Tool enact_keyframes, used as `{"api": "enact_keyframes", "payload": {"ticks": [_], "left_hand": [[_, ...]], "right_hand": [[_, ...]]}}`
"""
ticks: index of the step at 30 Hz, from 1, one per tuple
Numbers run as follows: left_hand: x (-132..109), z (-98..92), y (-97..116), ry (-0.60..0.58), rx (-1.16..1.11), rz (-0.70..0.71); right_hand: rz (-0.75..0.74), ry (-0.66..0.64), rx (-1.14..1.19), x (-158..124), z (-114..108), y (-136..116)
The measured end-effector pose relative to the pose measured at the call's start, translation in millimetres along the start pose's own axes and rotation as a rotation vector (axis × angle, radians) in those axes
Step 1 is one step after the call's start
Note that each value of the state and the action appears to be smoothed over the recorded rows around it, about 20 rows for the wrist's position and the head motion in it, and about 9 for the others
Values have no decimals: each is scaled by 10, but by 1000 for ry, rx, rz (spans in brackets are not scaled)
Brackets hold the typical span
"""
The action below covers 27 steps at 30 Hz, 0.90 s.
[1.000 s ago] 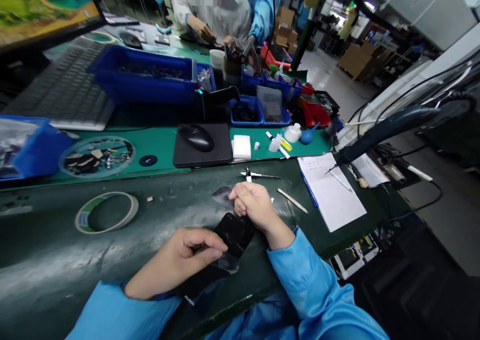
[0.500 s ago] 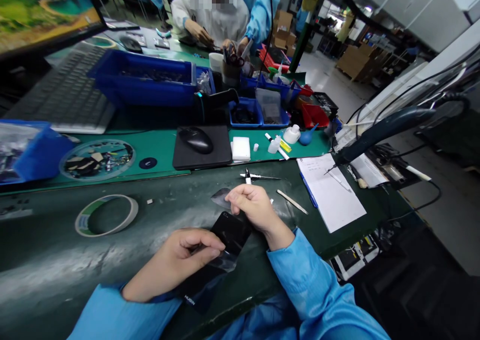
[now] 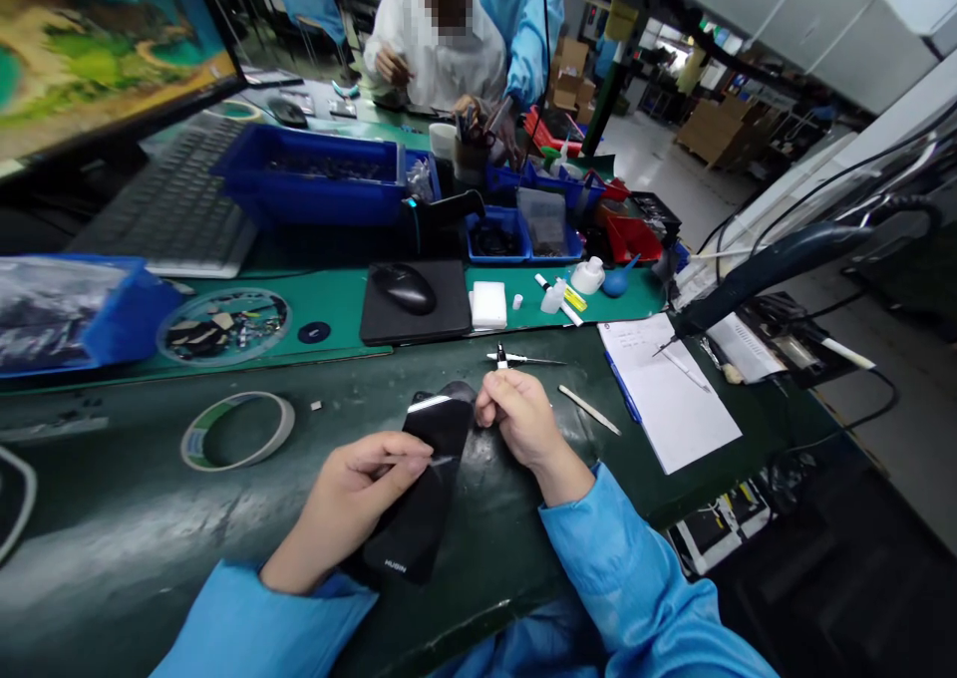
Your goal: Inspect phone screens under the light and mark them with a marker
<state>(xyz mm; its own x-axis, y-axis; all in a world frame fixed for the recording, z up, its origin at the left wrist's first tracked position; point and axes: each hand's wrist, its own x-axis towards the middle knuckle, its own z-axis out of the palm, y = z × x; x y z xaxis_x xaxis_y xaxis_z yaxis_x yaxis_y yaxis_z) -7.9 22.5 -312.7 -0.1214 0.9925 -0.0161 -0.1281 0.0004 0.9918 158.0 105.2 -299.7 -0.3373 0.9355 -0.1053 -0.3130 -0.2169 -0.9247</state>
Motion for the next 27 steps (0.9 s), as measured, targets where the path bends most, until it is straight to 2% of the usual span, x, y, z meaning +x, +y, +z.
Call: {"api": "enact_keyframes", "payload": {"ticks": [3,9,15,27], "left_hand": [[29,-8,-25,89,-14,-7],[76,10,-71,357,-65,-14],[85,21,-81,377,-98,-18],[108,19,-93,529,-214,-108]], "right_hand": [[-4,-15,27,6,1,11],[-31,-68,26,0,-44,74],[-24,-108,-4,-12,-73,104],[-15,-129,-48,-31,-79,102]]}}
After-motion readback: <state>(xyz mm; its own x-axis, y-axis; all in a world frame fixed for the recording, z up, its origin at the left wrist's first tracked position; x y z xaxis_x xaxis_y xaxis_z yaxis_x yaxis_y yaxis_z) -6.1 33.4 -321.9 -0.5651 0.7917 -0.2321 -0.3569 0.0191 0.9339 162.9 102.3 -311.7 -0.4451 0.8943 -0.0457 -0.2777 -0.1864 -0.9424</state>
